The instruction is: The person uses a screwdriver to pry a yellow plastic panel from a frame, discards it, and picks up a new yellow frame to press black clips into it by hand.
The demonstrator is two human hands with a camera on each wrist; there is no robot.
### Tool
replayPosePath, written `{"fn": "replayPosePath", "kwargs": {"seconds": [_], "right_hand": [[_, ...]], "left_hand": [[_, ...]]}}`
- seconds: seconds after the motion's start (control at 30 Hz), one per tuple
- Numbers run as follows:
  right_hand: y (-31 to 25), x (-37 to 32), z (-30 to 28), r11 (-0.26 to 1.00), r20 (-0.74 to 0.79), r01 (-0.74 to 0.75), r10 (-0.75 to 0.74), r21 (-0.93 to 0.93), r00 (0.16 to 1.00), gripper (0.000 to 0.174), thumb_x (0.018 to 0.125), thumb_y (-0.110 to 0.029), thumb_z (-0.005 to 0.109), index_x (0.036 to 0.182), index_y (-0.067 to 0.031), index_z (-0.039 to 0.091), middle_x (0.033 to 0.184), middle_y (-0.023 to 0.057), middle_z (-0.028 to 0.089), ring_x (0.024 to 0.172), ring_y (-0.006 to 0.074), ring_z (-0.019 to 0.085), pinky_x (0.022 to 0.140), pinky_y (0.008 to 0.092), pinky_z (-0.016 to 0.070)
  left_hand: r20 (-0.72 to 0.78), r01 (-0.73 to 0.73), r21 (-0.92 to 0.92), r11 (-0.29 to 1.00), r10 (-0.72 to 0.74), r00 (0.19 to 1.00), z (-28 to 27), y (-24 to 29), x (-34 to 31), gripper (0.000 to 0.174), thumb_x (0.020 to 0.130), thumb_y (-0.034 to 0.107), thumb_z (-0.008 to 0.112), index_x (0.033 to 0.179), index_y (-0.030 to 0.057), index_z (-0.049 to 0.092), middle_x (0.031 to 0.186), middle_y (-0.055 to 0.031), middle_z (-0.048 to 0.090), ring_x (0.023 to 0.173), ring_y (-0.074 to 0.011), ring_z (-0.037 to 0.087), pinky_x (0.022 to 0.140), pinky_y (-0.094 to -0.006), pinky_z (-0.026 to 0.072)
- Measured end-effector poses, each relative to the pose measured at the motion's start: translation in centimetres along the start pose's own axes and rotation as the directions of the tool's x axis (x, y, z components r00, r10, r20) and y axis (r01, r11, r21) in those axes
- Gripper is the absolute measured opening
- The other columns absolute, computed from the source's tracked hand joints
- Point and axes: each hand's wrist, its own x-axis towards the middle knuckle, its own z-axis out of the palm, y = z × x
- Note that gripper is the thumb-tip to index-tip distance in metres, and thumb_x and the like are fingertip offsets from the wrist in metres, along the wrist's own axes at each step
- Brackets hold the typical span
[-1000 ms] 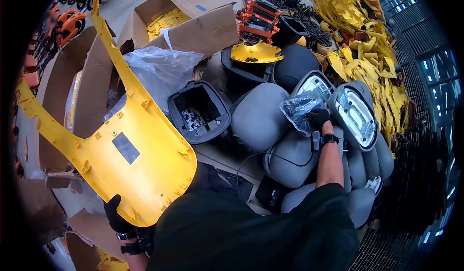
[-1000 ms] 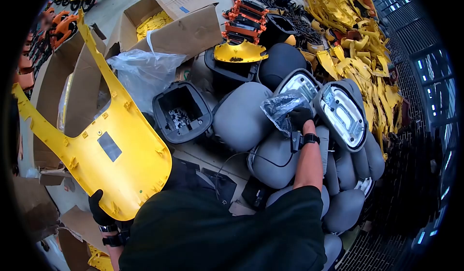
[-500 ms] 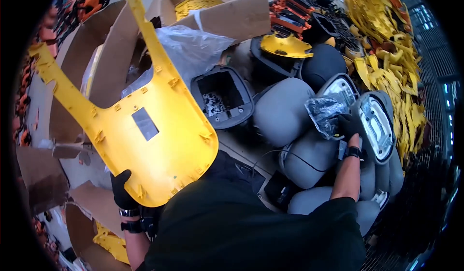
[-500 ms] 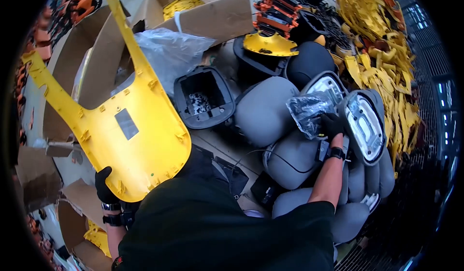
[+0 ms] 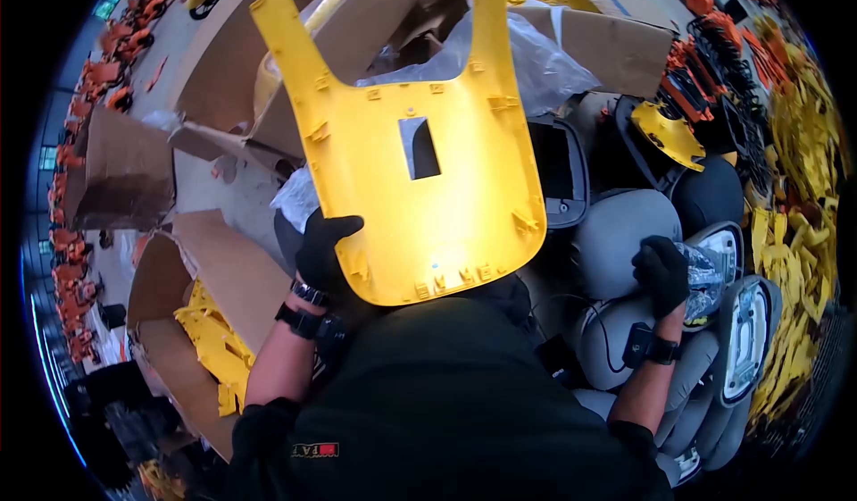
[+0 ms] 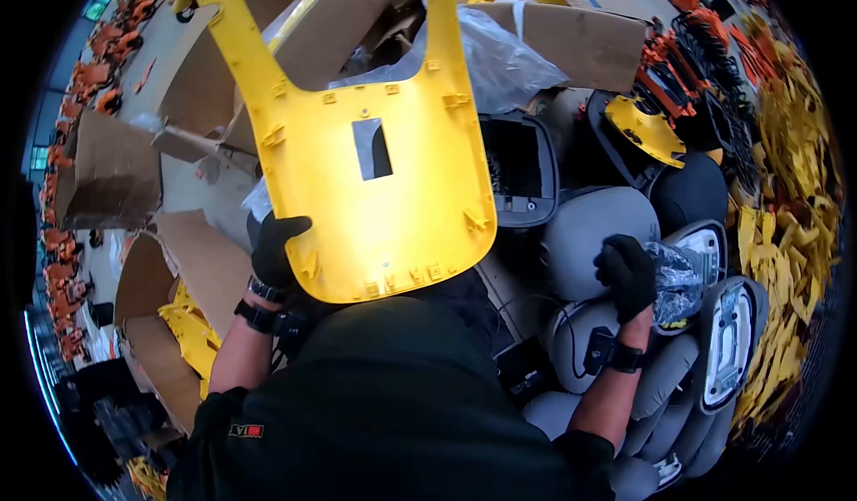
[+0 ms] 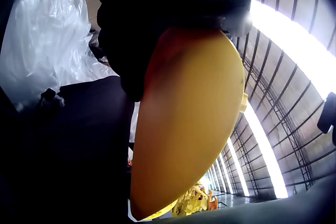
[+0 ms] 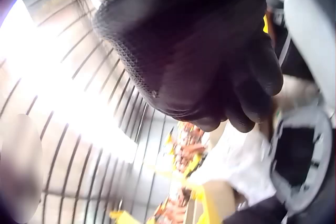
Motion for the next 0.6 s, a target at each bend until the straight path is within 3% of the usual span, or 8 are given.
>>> {"fn": "replayPosePath", "kwargs": {"seconds": [0.07, 0.13, 0.17, 0.23, 0.3, 0.43, 0.5, 0.6], "right_hand": [[-5.3, 0.1, 6.7, 0.941, 0.239, 0.295, -0.253, -0.164, 0.938, 0.022, 0.094, -0.016, 0.062, 0.108, -0.0004, 0.066, 0.081, 0.0073, 0.068, 0.066, 0.0118, 0.062, 0.061, 0.0265, 0.0498], [-8.3, 0.9, 12.2, 0.642, 0.436, 0.703, -0.562, -0.306, 0.703, 0.02, 0.09, -0.011, 0.065, 0.108, -0.0008, 0.067, 0.089, 0.0158, 0.071, 0.079, 0.0293, 0.071, 0.071, 0.0358, 0.0552], [-9.1, 0.8, 14.6, 0.629, 0.491, 0.725, -0.555, -0.282, 0.672, 0.022, 0.089, -0.013, 0.067, 0.108, -0.0027, 0.068, 0.093, 0.0187, 0.071, 0.088, 0.0361, 0.07, 0.077, 0.0397, 0.0558], [-9.9, 1.1, 18.2, 0.497, 0.62, 0.814, -0.546, -0.301, 0.563, 0.017, 0.087, -0.012, 0.065, 0.104, -0.0086, 0.064, 0.092, 0.0145, 0.07, 0.084, 0.035, 0.069, 0.071, 0.0444, 0.0542], [-10.5, 1.5, 20.2, 0.459, 0.722, 0.8, -0.388, -0.387, 0.572, 0.026, 0.086, -0.01, 0.065, 0.112, -0.01, 0.064, 0.097, 0.0144, 0.071, 0.087, 0.034, 0.069, 0.074, 0.0432, 0.0551], [-10.3, 1.9, 21.7, 0.508, 0.698, 0.748, -0.341, -0.426, 0.629, 0.039, 0.086, -0.008, 0.064, 0.125, -0.0109, 0.062, 0.102, 0.0143, 0.071, 0.092, 0.033, 0.07, 0.078, 0.0419, 0.0557], [-11.0, 1.7, 20.4, 0.637, 0.619, 0.707, -0.43, -0.308, 0.657, 0.042, 0.087, -0.005, 0.062, 0.129, -0.0096, 0.061, 0.104, 0.015, 0.071, 0.093, 0.033, 0.07, 0.081, 0.0408, 0.0559], [-11.4, 1.1, 17.4, 0.848, 0.367, 0.524, -0.465, -0.077, 0.806, 0.032, 0.091, -0.004, 0.062, 0.123, -0.0041, 0.065, 0.097, 0.0127, 0.072, 0.073, 0.02, 0.068, 0.068, 0.0317, 0.0551]], "left_hand": [[0.099, 0.031, -0.164, 0.986, -0.014, 0.995, -0.1, 0.0, 0.2, 0.055, 0.086, 0.005, 0.065, 0.137, -0.0054, 0.049, 0.126, -0.0189, 0.064, 0.11, -0.031, 0.066, 0.095, -0.0416, 0.054], [0.117, 0.043, -0.208, 0.977, -0.019, 0.993, 0.1, 0.1, 0.0, 0.056, 0.085, 0.006, 0.066, 0.137, -0.0049, 0.049, 0.125, -0.0187, 0.065, 0.11, -0.0308, 0.066, 0.096, -0.0419, 0.0539], [0.122, 0.023, -0.206, 0.978, 0.002, 0.993, 0.2, 0.1, 0.0, 0.056, 0.085, 0.006, 0.067, 0.137, -0.0047, 0.049, 0.124, -0.0185, 0.065, 0.108, -0.0305, 0.067, 0.095, -0.0417, 0.0543], [0.127, 0.0, -0.218, 0.976, 0.029, 0.992, -0.1, -0.1, 0.4, 0.056, 0.085, 0.006, 0.067, 0.136, -0.0044, 0.049, 0.123, -0.0183, 0.065, 0.106, -0.0303, 0.067, 0.094, -0.0416, 0.0547], [0.11, -0.029, -0.156, 0.987, 0.046, 0.993, -0.7, -0.3, 0.4, 0.054, 0.085, 0.006, 0.067, 0.135, -0.0044, 0.05, 0.123, -0.0181, 0.065, 0.104, -0.03, 0.068, 0.093, -0.0408, 0.0557], [0.099, -0.045, -0.184, 0.982, 0.064, 0.993, -0.4, 0.3, 0.2, 0.053, 0.085, 0.007, 0.067, 0.134, -0.0046, 0.051, 0.121, -0.0179, 0.066, 0.102, -0.0299, 0.069, 0.091, -0.0396, 0.0566], [0.119, -0.047, -0.202, 0.978, 0.073, 0.99, -0.5, 0.3, 0.4, 0.053, 0.085, 0.007, 0.068, 0.133, -0.0054, 0.051, 0.119, -0.0179, 0.067, 0.102, -0.0292, 0.069, 0.091, -0.0391, 0.0567], [0.119, -0.02, -0.196, 0.98, 0.044, 0.992, -0.5, 0.3, 0.6, 0.051, 0.085, 0.007, 0.068, 0.132, -0.0058, 0.052, 0.117, -0.0176, 0.067, 0.102, -0.0286, 0.069, 0.09, -0.0388, 0.0569]]}}
